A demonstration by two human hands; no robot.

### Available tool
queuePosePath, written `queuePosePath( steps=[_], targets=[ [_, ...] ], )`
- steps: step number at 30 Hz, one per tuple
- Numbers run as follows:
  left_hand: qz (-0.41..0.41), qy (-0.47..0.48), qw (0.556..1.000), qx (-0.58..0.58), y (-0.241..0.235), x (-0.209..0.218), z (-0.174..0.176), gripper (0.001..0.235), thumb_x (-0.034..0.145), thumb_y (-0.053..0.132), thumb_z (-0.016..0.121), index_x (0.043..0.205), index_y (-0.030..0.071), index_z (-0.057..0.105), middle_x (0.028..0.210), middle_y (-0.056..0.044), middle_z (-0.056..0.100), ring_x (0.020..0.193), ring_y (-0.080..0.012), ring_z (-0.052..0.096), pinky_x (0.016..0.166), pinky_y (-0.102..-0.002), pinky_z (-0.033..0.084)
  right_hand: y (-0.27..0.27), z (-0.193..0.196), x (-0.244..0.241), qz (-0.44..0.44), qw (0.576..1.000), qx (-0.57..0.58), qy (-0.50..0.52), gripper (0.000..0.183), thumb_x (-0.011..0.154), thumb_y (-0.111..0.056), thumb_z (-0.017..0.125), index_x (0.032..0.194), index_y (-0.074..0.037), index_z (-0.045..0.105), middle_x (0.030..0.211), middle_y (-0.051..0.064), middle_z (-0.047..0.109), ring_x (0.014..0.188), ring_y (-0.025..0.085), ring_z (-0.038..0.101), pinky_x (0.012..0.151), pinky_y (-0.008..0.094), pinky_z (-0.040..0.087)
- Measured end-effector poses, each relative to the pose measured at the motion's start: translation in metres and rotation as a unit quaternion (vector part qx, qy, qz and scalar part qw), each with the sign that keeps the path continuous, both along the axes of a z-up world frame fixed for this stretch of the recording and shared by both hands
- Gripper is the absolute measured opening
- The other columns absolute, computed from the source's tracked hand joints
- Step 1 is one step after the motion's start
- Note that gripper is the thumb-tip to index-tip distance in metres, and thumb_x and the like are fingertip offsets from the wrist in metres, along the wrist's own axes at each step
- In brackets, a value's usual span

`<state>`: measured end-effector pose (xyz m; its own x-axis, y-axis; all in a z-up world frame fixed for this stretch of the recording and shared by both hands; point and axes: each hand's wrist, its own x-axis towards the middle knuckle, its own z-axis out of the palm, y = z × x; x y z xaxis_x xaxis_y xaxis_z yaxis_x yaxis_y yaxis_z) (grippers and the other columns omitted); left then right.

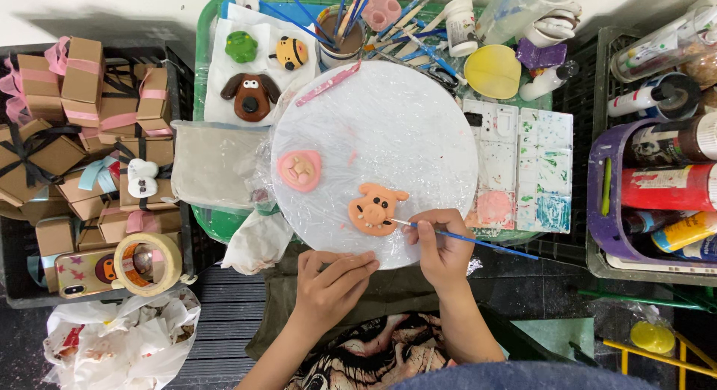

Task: The person uses a brush to paint black dots on a clay pig face and a pink heart-shaped object. They dip the brush in paint and apply it to the figurines placed on a white turntable.

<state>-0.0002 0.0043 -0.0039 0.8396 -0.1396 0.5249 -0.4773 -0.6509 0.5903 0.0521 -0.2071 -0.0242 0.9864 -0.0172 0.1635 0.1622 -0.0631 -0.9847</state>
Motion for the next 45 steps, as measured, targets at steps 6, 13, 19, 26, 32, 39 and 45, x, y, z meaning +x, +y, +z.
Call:
queuePosePath(
  steps=[6, 13, 19, 26, 32, 39, 45],
  targets=[
    [0.002, -0.002, 1.000, 0.004, -0.001, 0.001, 0.000, 0.024, 0.078, 0.014, 0.085, 0.100, 0.020, 0.079, 0.112, 0.014, 0.073, 0.096, -0.0107, 0.063, 0.085, -0.032, 0.040, -0.002, -0.002, 0.001, 0.000, 1.000, -0.011, -0.003, 0.012, 0.107, -0.010, 0.058, 0.104, 0.001, 0.059, 0.087, 0.009, 0.070, 0.073, 0.009, 0.063, 0.068, 0.023, 0.053],
    [0.004, -0.006, 1.000, 0.005, -0.001, 0.002, 0.001, 0.024, 0.078, 0.014, 0.085, 0.100, 0.020, 0.079, 0.111, 0.014, 0.073, 0.095, -0.0104, 0.062, 0.085, -0.031, 0.040, -0.003, 0.001, 0.002, 0.015, 1.000, -0.015, -0.006, 0.012, 0.107, -0.010, 0.058, 0.104, 0.001, 0.059, 0.087, 0.009, 0.071, 0.073, 0.009, 0.063, 0.068, 0.023, 0.053],
    [0.006, -0.011, 1.000, 0.008, -0.002, 0.002, 0.002, 0.023, 0.078, 0.013, 0.085, 0.100, 0.020, 0.079, 0.111, 0.015, 0.073, 0.094, -0.0101, 0.062, 0.085, -0.031, 0.040, -0.003, 0.004, 0.004, 0.029, 0.999, -0.013, -0.014, 0.011, 0.108, -0.009, 0.057, 0.105, 0.001, 0.058, 0.089, 0.010, 0.071, 0.073, 0.009, 0.063, 0.068, 0.023, 0.052],
    [0.006, -0.010, 1.000, 0.006, -0.002, 0.002, 0.001, 0.024, 0.078, 0.013, 0.086, 0.100, 0.020, 0.079, 0.111, 0.015, 0.073, 0.094, -0.0102, 0.063, 0.084, -0.030, 0.040, -0.002, 0.006, 0.003, 0.023, 1.000, -0.019, -0.004, 0.010, 0.107, -0.008, 0.056, 0.104, 0.001, 0.059, 0.089, 0.010, 0.072, 0.073, 0.009, 0.063, 0.066, 0.023, 0.052],
    [0.006, -0.006, 1.000, -0.001, -0.002, 0.001, 0.001, 0.023, 0.078, 0.014, 0.086, 0.099, 0.020, 0.079, 0.110, 0.014, 0.073, 0.094, -0.0107, 0.063, 0.084, -0.031, 0.040, -0.005, -0.001, 0.001, 0.030, 0.999, 0.003, -0.018, 0.009, 0.108, -0.007, 0.056, 0.104, 0.001, 0.057, 0.089, 0.011, 0.072, 0.073, 0.010, 0.063, 0.067, 0.025, 0.053],
    [0.007, -0.014, 1.000, -0.001, -0.005, 0.003, 0.008, 0.021, 0.080, 0.013, 0.086, 0.099, 0.018, 0.077, 0.112, 0.013, 0.074, 0.095, -0.0113, 0.064, 0.084, -0.032, 0.041, -0.024, -0.011, 0.000, -0.109, 0.981, 0.141, -0.076, 0.007, 0.113, -0.010, 0.050, 0.108, -0.005, 0.052, 0.092, 0.010, 0.069, 0.067, 0.013, 0.062, 0.058, 0.024, 0.046],
    [-0.127, 0.019, 0.988, -0.082, 0.001, -0.010, 0.023, 0.024, 0.083, 0.010, 0.082, 0.107, 0.012, 0.076, 0.118, 0.001, 0.074, 0.112, -0.0226, 0.067, 0.093, -0.036, 0.047, -0.057, -0.008, -0.003, -0.221, 0.965, 0.108, -0.095, 0.006, 0.114, -0.010, 0.052, 0.118, -0.006, 0.050, 0.103, 0.012, 0.068, 0.071, 0.015, 0.065, 0.060, 0.026, 0.045]
  ],
)
